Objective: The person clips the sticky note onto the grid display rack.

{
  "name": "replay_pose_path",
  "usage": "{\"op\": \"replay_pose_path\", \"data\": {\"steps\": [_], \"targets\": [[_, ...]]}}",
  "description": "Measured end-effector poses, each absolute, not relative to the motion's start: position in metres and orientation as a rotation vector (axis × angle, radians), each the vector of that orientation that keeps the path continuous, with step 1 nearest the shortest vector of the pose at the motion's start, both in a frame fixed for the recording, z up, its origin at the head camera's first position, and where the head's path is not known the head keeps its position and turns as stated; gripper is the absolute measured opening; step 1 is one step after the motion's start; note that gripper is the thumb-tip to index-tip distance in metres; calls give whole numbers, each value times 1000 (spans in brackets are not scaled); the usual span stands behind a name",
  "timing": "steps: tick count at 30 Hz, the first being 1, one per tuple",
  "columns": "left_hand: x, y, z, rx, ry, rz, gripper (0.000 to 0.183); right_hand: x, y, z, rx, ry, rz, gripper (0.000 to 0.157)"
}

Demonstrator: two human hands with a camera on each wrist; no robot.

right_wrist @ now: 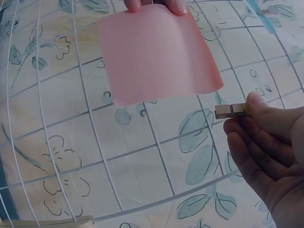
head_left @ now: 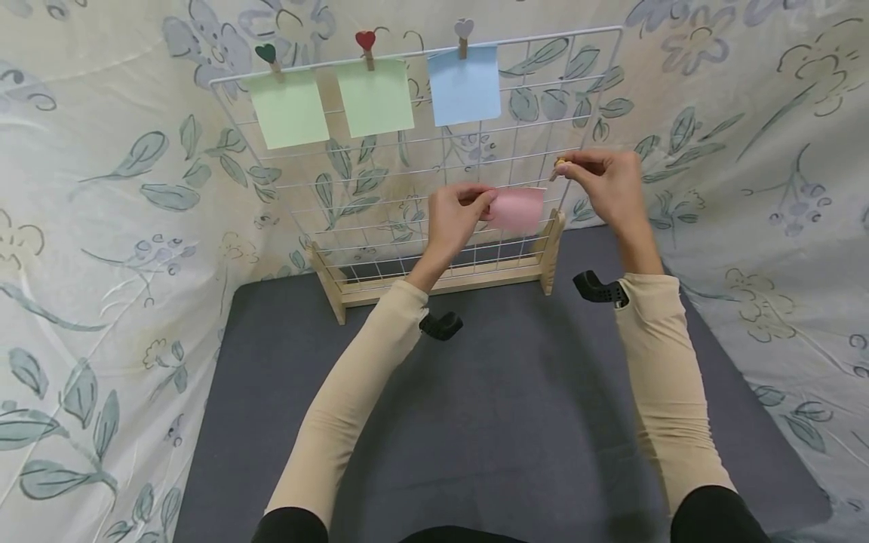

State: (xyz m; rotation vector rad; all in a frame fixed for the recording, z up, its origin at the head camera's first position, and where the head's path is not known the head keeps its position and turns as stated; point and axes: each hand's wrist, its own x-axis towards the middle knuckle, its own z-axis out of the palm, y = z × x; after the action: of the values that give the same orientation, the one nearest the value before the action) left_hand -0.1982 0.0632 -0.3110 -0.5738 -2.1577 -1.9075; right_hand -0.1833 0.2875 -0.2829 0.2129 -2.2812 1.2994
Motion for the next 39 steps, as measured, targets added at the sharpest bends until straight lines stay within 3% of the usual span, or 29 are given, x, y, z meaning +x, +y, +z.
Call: {"op": "replay_pose_path", "data": {"steps": [28,39], "targets": [[-202,75,-225,-664,-2016,-1890,13,-189,293,-248,186,-2167,1370,26],[-215,82,-209,-675,-1977,-1870,14,-187,300,-218,228,-2069,1346,19]]}}
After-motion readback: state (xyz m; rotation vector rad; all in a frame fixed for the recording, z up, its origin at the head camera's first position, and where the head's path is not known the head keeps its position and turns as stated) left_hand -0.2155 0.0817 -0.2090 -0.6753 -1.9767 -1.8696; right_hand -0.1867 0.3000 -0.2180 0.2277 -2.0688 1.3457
